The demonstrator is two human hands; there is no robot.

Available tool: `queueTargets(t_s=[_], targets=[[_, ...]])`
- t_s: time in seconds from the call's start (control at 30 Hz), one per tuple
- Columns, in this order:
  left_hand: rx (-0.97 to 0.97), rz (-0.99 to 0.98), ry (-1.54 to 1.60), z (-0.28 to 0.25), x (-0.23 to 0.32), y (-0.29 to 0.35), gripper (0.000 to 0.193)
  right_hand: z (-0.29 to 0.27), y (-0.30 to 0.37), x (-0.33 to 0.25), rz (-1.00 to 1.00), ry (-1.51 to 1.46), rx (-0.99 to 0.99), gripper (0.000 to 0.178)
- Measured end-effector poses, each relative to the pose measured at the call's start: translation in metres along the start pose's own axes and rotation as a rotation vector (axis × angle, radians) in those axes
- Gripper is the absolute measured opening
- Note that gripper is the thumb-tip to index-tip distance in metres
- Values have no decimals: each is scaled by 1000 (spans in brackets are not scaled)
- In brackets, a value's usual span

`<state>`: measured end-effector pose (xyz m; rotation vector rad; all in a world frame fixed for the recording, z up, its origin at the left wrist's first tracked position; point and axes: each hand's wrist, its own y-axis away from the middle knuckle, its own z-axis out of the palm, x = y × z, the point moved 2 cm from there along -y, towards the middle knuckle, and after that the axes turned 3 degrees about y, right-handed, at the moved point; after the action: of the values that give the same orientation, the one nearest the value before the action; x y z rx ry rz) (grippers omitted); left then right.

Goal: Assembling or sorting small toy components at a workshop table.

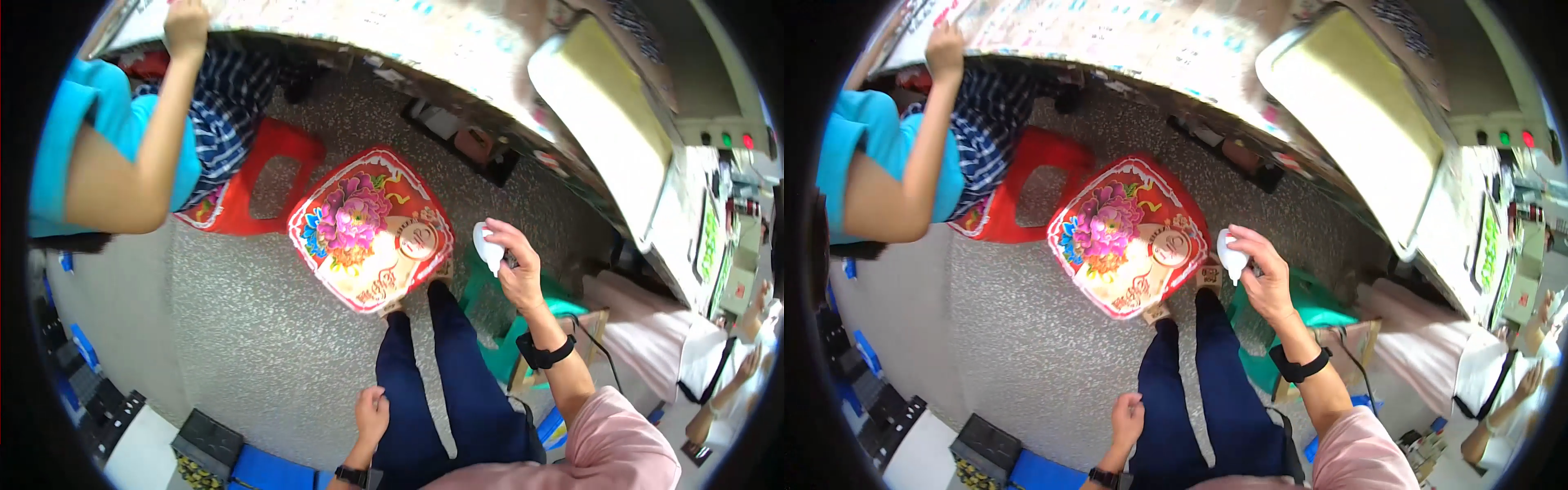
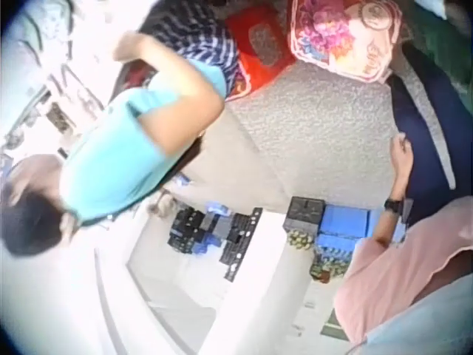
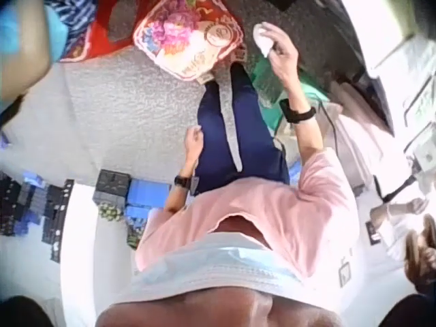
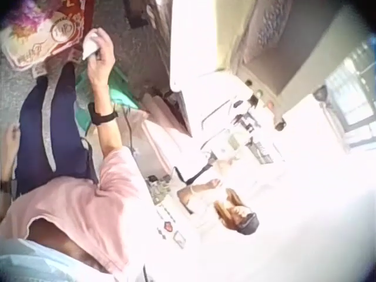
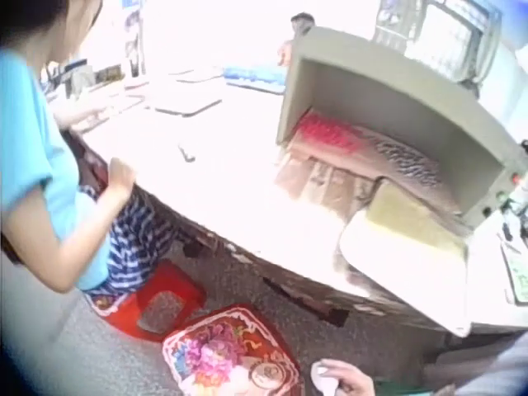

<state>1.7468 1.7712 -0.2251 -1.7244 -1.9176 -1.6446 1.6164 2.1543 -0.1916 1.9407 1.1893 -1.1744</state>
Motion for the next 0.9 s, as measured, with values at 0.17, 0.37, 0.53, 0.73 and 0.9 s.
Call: queueTargets(t_s=[0.17, 0.37, 0.53, 0.73, 0.9], targets=[[-100, 38, 259, -33, 112, -6, 15, -38, 34, -115, -72, -46, 29, 43], [-450, 152, 630, -47, 284, 11, 27, -83, 87, -196, -122, -102, -24, 43], [-830, 52, 841, -38, 345, 40, 36, -107, 128, -231, -101, -217, -63, 42], [-961, -62, 923, -23, 368, 76, 33, -139, 163, -253, 47, -213, 117, 48], [-983, -67, 955, -8, 393, 93, 34, -152, 188, -258, 342, -513, 184, 52]])
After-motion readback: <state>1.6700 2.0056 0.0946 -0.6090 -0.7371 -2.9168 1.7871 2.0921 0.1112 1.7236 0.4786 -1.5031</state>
